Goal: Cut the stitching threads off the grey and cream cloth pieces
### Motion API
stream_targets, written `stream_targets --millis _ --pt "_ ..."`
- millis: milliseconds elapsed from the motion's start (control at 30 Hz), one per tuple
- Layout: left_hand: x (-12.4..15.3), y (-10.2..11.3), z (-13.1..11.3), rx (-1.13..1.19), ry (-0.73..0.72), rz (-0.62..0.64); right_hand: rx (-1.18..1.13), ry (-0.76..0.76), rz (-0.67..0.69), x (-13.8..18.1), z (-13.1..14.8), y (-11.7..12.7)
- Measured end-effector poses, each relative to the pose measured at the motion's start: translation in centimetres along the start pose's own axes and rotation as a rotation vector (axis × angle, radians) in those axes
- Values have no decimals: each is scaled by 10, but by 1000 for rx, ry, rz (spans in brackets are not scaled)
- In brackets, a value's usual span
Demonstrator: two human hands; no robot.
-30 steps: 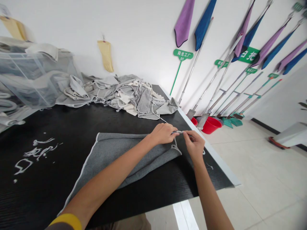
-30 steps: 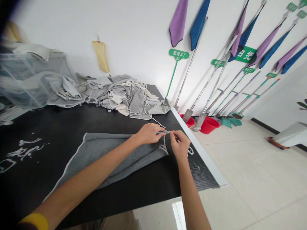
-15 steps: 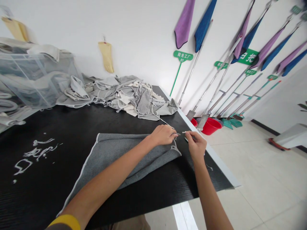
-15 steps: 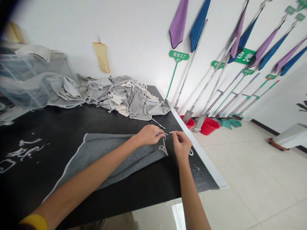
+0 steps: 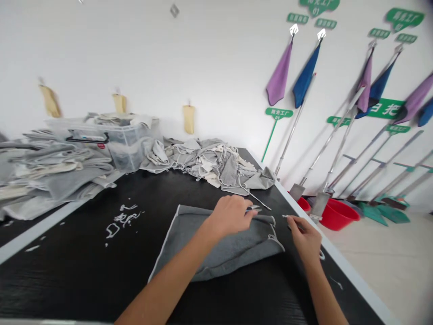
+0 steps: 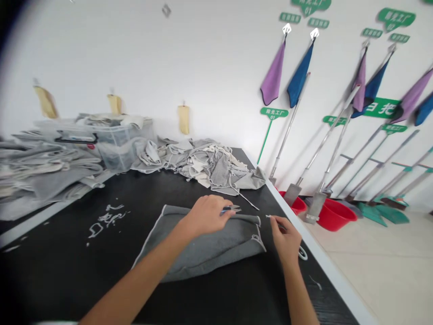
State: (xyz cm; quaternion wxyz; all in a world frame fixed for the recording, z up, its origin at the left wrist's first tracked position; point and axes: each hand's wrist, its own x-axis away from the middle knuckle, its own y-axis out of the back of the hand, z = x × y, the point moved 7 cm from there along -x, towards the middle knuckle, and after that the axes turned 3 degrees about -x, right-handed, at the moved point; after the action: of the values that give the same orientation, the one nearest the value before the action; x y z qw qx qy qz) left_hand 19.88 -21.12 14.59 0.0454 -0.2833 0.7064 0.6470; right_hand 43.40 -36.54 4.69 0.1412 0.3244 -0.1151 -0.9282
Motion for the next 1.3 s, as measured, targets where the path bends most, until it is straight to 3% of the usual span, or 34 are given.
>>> stream_targets --millis 100,200,367,533,733,1033,1300 --pt "51 37 21 30 186 -63 36 23 8 -1 3 0" --pt "106 55 42 86 328 -110 83 41 -3 -2 6 1" --pt "197 54 86 174 545 -123 153 0 -13 -5 13 1" --pt "267 55 123 318 690 -242 140 -6 61 -4 59 -22" --pt "314 55 155 428 723 -441 -41 175 289 22 146 -96" --pt "339 53 176 501 705 -504 -204 410 678 95 263 -220" --pt "343 52 177 489 677 -500 -187 490 884 140 322 -327"
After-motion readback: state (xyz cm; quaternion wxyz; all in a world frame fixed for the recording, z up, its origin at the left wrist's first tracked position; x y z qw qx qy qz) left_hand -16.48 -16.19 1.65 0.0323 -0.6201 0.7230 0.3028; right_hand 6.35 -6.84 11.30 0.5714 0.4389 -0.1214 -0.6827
